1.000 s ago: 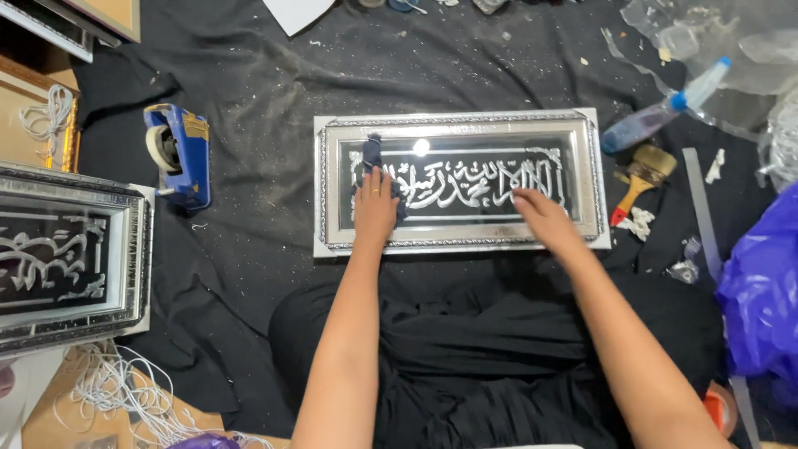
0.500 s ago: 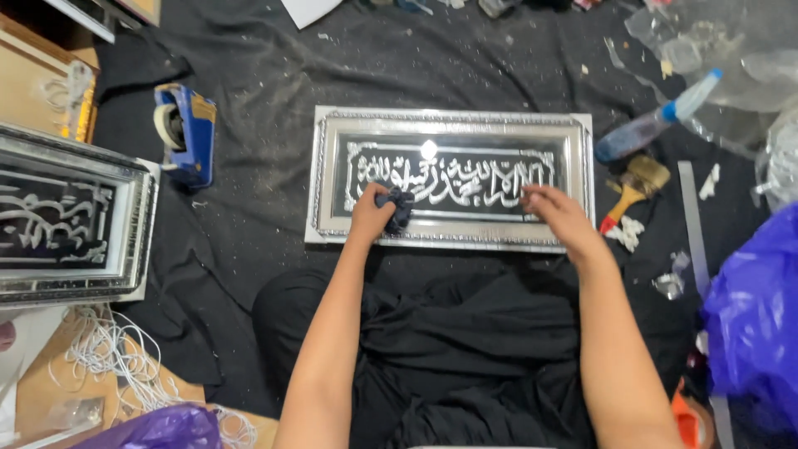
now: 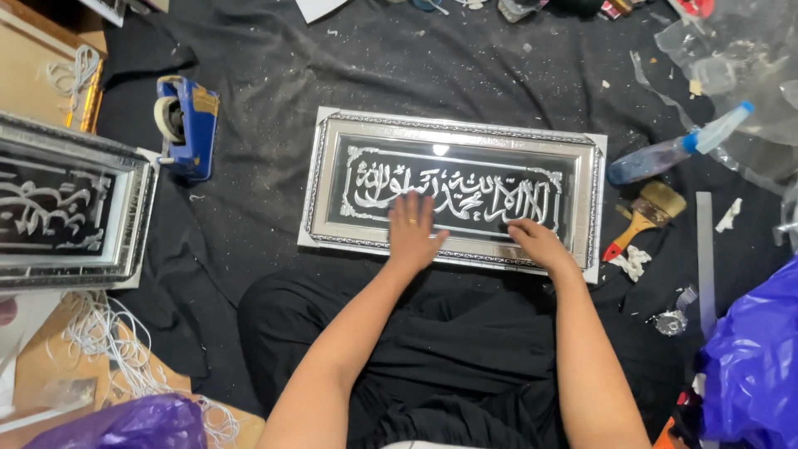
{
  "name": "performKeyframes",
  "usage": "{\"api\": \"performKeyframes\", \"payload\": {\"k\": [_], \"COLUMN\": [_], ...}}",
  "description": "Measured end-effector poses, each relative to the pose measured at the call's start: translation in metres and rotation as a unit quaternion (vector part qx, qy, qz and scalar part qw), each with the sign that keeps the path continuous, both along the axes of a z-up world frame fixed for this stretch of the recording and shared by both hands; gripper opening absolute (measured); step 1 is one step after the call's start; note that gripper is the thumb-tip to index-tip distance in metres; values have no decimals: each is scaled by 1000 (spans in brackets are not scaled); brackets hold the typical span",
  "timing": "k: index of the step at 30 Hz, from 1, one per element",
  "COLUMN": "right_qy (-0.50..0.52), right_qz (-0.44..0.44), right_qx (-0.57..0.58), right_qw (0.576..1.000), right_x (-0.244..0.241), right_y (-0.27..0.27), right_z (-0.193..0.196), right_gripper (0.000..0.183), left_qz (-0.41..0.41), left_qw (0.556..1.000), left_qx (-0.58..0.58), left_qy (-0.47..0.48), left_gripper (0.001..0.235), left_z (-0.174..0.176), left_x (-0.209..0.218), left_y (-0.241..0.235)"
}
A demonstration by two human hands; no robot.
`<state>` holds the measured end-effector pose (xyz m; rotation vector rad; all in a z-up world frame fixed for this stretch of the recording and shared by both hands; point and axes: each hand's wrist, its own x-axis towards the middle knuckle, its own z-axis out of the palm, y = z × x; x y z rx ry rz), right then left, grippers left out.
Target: The person cleans the back of a framed artwork with a brush and then wipes the front glass and frame with a cloth. The person uses a spray bottle to moisten the cloth and continues wiping the frame and glass surface.
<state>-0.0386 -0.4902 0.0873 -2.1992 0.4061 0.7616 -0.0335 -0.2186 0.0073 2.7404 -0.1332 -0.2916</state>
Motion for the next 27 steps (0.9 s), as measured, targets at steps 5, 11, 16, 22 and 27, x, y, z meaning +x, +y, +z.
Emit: {"api": "performKeyframes", "payload": {"k": [5, 11, 16, 22, 27], "right_qy": [6, -10, -95, -166, -190], "right_qz": [8, -4, -75, -289, -383], "right_qx": [-1, 10, 59, 136, 160], "right_qw": [1000, 1000, 991, 933, 890], "right_x": [2, -1, 5, 15, 17], "right_y": [-2, -8, -7, -32, -34], "right_z": [0, 0, -6, -56, -66], "right_gripper": [48, 46, 40, 37, 40], "left_qz": [-179, 201, 237, 22, -189], "left_qw": [983, 974, 933, 949, 963], "left_qx": [23, 108, 123, -72, 0], "left_qy": [35, -2, -241, -307, -192], "left_gripper": [57, 61, 75, 80, 61], "left_z": [-37, -17, -79, -71, -88], "left_x": [15, 23, 20, -21, -25], "left_y": [-19, 96, 18, -177, -237]}}
